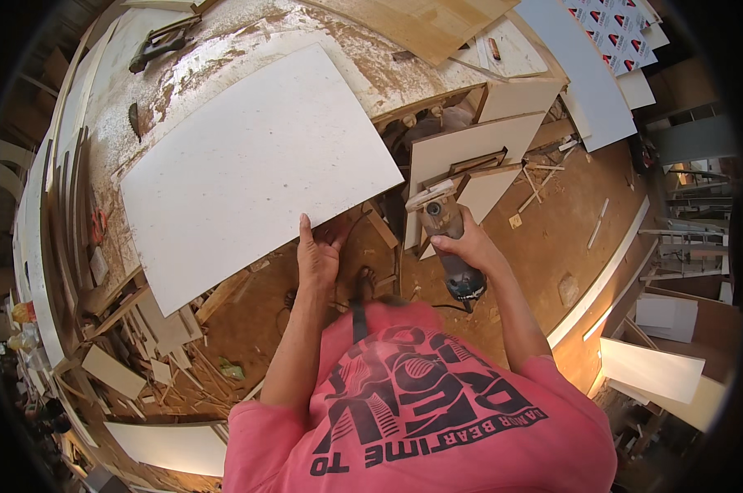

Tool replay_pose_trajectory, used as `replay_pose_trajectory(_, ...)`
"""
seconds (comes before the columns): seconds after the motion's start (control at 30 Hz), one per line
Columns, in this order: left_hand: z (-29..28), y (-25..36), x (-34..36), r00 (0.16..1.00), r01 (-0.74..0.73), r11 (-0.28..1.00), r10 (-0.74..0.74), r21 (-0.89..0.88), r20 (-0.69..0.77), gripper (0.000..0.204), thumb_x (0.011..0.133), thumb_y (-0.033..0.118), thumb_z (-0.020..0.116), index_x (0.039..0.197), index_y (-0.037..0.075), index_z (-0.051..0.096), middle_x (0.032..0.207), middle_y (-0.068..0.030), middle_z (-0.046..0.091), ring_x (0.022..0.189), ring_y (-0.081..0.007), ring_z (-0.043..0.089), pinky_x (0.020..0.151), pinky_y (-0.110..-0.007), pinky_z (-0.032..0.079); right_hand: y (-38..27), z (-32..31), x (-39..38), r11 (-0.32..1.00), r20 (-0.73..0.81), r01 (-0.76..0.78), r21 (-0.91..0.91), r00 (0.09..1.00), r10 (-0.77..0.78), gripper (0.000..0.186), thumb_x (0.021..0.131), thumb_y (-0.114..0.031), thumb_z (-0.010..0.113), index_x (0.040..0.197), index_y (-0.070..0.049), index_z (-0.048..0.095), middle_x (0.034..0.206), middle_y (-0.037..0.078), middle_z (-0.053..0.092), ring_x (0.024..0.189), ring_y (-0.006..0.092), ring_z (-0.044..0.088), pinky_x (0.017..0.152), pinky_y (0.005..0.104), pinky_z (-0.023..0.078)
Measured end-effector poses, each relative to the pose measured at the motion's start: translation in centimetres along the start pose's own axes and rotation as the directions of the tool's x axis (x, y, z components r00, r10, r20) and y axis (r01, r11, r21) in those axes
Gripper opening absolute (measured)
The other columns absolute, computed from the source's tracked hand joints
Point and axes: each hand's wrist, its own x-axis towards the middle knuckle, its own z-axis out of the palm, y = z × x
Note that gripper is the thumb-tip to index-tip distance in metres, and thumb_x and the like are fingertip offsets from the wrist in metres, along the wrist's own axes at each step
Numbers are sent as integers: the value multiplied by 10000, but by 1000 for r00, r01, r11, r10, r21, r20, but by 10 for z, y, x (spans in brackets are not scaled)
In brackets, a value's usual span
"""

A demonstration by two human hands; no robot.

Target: The person uses a handheld router to trim the edges of rectangular wood panels on a workbench, handling a white laminate panel and a plain plywood panel.

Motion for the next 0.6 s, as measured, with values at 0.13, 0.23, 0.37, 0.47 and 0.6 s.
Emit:
replay_pose_trajectory(0.13,-26,29,-17,990,-95,995,99,38,-105,589,935,405,613,1358,51,406,1309,-153,517,1165,-324,550,1014,-487,470,-26,-1,14,993,55,-97,-65,993,101,992,681,-434,806,1405,50,331,1135,203,616,1041,256,621,921,368,473)
replay_pose_trajectory(0.23,-30,48,-25,970,-186,981,192,52,-152,544,953,376,593,1343,40,418,1301,-154,526,1163,-333,555,1021,-490,471,-26,0,24,988,48,-2,-154,999,9,989,681,-429,804,1407,51,334,1123,205,624,1040,256,625,919,359,475)
replay_pose_trajectory(0.37,-29,55,-27,963,-188,980,196,62,-186,455,979,285,561,1297,-19,443,1270,-158,550,1152,-325,569,1035,-495,474,-33,1,30,989,77,-51,-140,995,63,978,680,-430,803,1402,41,341,1142,207,622,1056,270,620,934,360,466)
replay_pose_trajectory(0.47,-34,56,-26,963,-188,980,198,73,-181,422,983,261,557,1270,-34,463,1246,-160,564,1140,-311,576,1018,-483,489,-43,6,27,987,65,-46,-152,996,56,960,682,-442,799,1391,29,356,1172,209,610,1082,279,608,951,365,456)
replay_pose_trajectory(0.6,-39,57,-24,975,-153,985,164,83,-152,399,981,264,564,1242,-28,488,1216,-149,580,1109,-297,589,980,-464,511,-26,11,30,991,45,-29,-133,998,35,939,686,-458,792,1378,17,372,1197,208,598,1113,282,591,963,368,448)
